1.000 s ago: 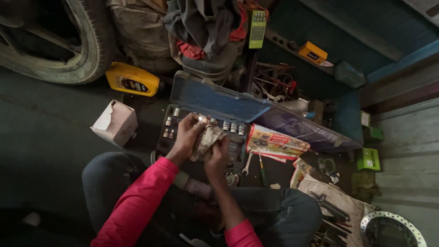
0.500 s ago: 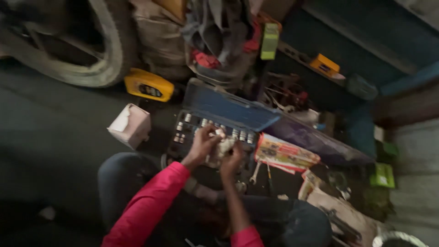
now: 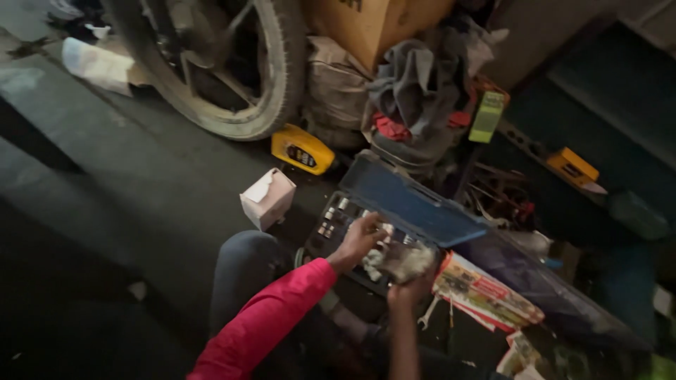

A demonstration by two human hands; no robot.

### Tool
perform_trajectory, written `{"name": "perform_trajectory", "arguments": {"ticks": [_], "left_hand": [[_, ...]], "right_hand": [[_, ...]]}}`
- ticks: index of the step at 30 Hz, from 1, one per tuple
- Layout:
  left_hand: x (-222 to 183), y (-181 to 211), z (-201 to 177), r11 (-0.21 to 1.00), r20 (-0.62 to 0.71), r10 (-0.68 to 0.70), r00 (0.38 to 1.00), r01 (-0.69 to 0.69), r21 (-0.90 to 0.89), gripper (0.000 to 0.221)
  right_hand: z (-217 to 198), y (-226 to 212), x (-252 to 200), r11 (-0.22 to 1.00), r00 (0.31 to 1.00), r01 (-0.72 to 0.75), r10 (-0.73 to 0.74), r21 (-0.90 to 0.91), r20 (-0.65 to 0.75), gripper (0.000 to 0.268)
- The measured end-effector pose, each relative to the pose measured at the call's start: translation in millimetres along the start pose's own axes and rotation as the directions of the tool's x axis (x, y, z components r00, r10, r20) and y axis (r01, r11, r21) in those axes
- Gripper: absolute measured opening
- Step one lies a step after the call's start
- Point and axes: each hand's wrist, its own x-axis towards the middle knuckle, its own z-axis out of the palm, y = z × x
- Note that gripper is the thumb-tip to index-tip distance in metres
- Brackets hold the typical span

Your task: Organize and clean sockets and a ratchet wrench in a tool case.

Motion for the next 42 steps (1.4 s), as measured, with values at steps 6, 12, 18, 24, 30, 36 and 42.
{"name": "perform_trajectory", "arguments": {"ticks": [6,12,18,24,30,36,42], "left_hand": [[10,-39,3,0.932,0.181,0.200,0.963,-0.244,0.268,0.033],[-5,1,7,0.807,0.093,0.075,0.993,-0.115,0.579,0.033],[5,-3,-1,0.715,0.102,0.087,0.991,-0.133,0.686,0.043],[10,-10,-7,0.586,0.302,0.118,0.946,-0.312,0.748,0.042],[0,2,6,0.731,0.146,0.029,0.989,-0.121,0.671,0.046],[-3,5,8,0.897,0.065,-0.053,0.997,0.019,0.441,0.052],[10,-15,-1,0.905,0.065,-0.050,0.997,0.018,0.426,0.058]], "right_hand": [[-16,-1,3,0.998,0.983,0.066,-0.069,0.023,0.171,0.030],[23,-14,-28,0.382,0.800,0.593,-0.185,-0.708,0.571,0.036],[27,-27,-34,0.436,0.664,0.712,-0.163,-0.551,0.730,0.036],[28,-35,-32,0.233,0.547,0.829,-0.150,-0.508,0.824,0.036],[30,-33,-30,0.401,0.647,0.742,-0.222,-0.537,0.729,0.038],[46,-45,-44,0.456,0.770,0.623,-0.216,-0.635,0.600,0.037],[69,-68,-59,0.340,0.645,0.762,-0.316,-0.551,0.696,0.035]]}}
